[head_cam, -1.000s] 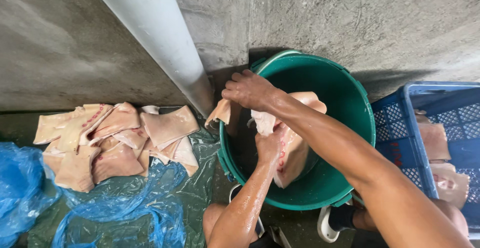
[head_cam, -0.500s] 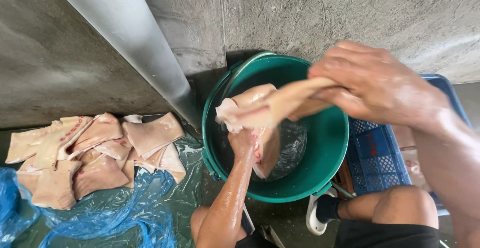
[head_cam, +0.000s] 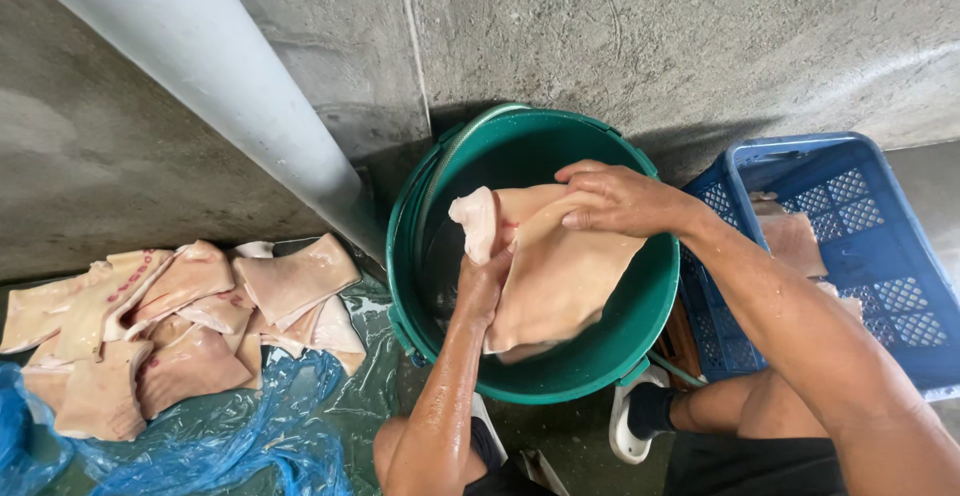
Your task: The person washes flat, light-colored material pieces by hand in a green bucket of water. They repeatedly submerge, rub, and wring each piece, then place the cleaned pieces into a blue basket.
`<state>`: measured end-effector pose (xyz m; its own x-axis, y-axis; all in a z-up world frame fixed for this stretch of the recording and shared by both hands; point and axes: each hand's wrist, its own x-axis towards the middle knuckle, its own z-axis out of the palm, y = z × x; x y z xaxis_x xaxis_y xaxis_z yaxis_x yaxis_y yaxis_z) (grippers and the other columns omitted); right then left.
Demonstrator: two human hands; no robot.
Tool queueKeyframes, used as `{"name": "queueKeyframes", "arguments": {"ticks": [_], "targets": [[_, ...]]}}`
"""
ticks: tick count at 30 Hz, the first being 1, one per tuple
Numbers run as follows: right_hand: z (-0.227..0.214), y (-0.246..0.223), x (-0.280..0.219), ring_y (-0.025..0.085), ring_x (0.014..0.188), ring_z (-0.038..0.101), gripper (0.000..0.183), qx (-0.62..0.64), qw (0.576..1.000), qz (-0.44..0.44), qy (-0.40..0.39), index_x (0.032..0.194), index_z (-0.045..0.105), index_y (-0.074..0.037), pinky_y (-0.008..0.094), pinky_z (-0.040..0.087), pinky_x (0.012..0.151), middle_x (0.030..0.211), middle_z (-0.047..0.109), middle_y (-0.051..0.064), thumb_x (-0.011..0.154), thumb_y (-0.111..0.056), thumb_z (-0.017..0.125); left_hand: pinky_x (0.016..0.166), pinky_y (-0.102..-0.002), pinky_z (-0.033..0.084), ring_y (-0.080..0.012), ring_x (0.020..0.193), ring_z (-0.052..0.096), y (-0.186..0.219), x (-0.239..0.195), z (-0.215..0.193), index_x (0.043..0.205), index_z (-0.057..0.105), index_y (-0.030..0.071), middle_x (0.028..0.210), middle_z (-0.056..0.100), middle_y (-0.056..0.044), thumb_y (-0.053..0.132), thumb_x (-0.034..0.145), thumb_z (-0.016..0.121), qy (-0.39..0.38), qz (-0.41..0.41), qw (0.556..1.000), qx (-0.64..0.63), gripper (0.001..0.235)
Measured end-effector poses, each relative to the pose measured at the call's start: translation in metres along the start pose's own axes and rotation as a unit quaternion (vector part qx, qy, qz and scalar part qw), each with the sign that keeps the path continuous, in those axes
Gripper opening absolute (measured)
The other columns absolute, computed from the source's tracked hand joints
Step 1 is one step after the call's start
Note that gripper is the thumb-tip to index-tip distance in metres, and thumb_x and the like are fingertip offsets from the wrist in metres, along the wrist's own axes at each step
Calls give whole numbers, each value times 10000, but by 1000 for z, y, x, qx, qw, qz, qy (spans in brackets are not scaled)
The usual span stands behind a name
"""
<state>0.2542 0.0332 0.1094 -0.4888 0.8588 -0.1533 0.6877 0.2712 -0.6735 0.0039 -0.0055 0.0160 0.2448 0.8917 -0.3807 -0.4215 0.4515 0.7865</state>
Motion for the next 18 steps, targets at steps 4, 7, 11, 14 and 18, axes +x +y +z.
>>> {"name": "queueKeyframes", "arguments": {"ticks": [4, 7, 11, 14, 18], "targets": [[4, 14, 0, 217, 1153, 640, 586, 50, 994, 78, -60, 1208, 659, -53, 347, 500, 956, 1223, 672, 100, 844, -511, 707, 866, -313, 557, -190, 1021, 692, -7, 4, -4, 1376, 574, 23, 1203, 692, -115, 80, 895, 679, -31, -34, 999, -3, 496], [9, 15, -7, 197, 1010, 661, 541, 99, 986, 118, -59, 1101, 700, -32, 340, 516, 862, 1047, 703, 101, 842, -506, 722, 933, -296, 545, -183, 1095, 692, -17, 7, -9, 1429, 553, 7, 1284, 684, -120, 103, 883, 686, -46, -39, 998, 4, 570], [13, 9, -34, 136, 909, 653, 482, 121, 985, 125, -6, 1037, 707, -42, 320, 517, 795, 933, 692, 44, 827, -474, 746, 1020, -284, 511, -180, 1203, 663, -39, 19, -23, 1477, 507, 22, 1375, 650, -120, 239, 859, 742, -51, -123, 991, -10, 696], [5, 0, -56, 150, 915, 652, 447, 171, 977, 119, 40, 1052, 710, -49, 324, 523, 783, 948, 688, 61, 826, -431, 757, 1120, -266, 446, -166, 1313, 572, -57, 30, -36, 1518, 460, -15, 1468, 597, -90, 321, 831, 799, -167, -96, 979, -64, 837], [-17, -11, -79, 174, 890, 661, 447, 91, 986, 124, 62, 1040, 710, -32, 323, 517, 780, 951, 691, 76, 844, -430, 766, 1126, -310, 381, -196, 1326, 509, -65, 32, -38, 1581, 390, -32, 1453, 536, -82, 249, 742, 897, -341, -30, 937, 71, 1019]]}}
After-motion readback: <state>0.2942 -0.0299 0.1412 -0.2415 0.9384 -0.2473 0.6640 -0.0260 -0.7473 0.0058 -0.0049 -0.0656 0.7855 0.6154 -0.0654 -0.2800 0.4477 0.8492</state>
